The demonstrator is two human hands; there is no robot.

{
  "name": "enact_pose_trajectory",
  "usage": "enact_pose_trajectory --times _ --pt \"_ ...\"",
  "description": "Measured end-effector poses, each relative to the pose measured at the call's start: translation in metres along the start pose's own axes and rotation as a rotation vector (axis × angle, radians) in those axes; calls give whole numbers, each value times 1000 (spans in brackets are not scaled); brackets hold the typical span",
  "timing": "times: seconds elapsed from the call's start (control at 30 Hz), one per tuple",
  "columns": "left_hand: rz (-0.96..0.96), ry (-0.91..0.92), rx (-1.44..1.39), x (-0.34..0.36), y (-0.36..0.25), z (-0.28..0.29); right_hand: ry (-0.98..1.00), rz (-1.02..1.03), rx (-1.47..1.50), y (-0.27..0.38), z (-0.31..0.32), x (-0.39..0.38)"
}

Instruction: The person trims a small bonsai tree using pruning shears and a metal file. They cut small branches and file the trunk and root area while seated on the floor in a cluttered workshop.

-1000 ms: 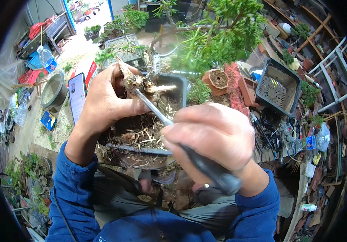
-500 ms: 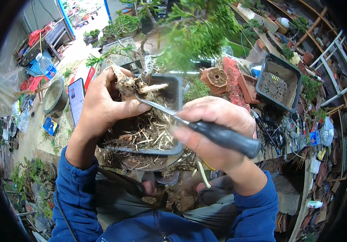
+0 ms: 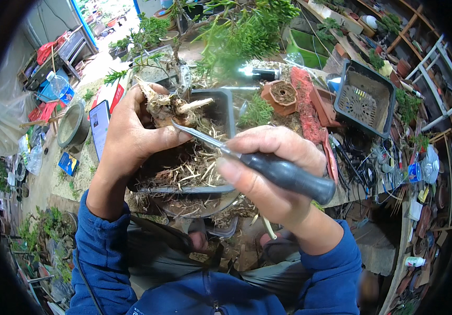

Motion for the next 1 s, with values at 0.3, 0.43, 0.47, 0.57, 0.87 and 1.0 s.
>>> enact_pose_trajectory --times 0.3,0.43,0.47,0.57,0.87,1.0 --pt "15 -181 -53 -11 -5 -3 293 646 -617 38 -36 -31" --pt "-203 -343 135 -19 -17 -3 90 162 -208 20 -15 -18" --pt "-278 -386 221 -21 -21 -2 52 53 -131 14 -12 -17" --pt "-296 -363 433 -21 -21 -2 20 -55 -122 6 -9 -14" --pt "-152 -227 602 1 -34 -6 105 367 -415 16 -22 -10" --pt "-354 -241 587 0 -27 3 241 676 -579 32 -38 -37"
Point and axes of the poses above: each hand's wrist, its own x-axis towards the middle knuckle, its own z-axis out of the back of the hand, y = z × x, the point moved 6 cm from there along x, towards the middle knuckle, and after that the axes turned 14 degrees about x, right-handed, at the moved point
